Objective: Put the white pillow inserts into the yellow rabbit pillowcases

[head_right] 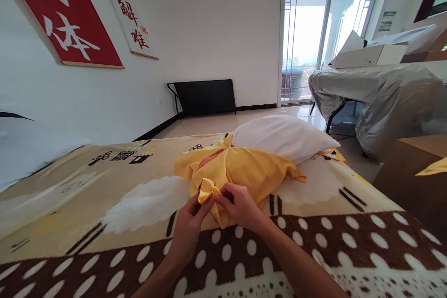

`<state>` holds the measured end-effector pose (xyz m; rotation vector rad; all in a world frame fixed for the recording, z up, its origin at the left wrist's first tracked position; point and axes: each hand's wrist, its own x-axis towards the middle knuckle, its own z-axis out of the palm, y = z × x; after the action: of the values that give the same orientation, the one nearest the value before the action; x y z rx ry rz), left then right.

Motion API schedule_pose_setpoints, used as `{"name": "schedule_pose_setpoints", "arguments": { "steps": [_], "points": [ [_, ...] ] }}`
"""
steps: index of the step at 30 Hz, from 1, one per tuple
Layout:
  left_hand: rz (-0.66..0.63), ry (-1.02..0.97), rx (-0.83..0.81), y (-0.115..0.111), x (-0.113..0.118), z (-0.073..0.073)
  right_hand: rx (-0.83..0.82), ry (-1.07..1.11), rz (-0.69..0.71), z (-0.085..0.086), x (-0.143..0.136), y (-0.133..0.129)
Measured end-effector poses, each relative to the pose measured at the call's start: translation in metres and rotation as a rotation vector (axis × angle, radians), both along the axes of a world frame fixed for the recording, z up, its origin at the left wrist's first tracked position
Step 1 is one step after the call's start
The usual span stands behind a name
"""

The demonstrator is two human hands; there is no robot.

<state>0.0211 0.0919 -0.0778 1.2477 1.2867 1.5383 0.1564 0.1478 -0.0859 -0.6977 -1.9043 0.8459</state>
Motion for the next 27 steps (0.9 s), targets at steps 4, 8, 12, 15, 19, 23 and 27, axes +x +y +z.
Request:
{"name": "schedule_pose_setpoints", "arguments": {
  "steps": [4, 8, 12, 15, 19, 23, 27],
  "points": [
    [-0.118, -0.225, -0.112, -0.003, 0.0, 0.005, 0.018, 0.001, -0.065, -0.004, 0.0, 0.005],
    [-0.153, -0.367, -0.195, -0.006, 0.003, 0.006, 0.026, 0.003, -0.109, -0.004, -0.001, 0.004],
    [-0.163, -0.467, -0.197, -0.007, 0.007, 0.01, 0.043, -0.021, -0.074, -0.001, -0.001, 0.002],
    [-0.177, -0.497, -0.181, -0.007, 0.004, 0.013, 0.073, -0.049, -0.042, 0.001, -0.001, 0.0],
    [-0.198, -0.422, -0.279, -0.003, -0.006, 0.014, 0.122, -0.081, -0.063, -0.003, -0.003, -0.002],
    [-0.132, -0.141, -0.253, 0.001, -0.012, 0.008, 0.23, -0.161, -0.05, -0.01, -0.007, -0.005],
    [-0.064, -0.022, -0.224, 0.004, -0.014, 0.008, 0.201, -0.116, -0.059, -0.011, -0.007, -0.003]
  ]
}}
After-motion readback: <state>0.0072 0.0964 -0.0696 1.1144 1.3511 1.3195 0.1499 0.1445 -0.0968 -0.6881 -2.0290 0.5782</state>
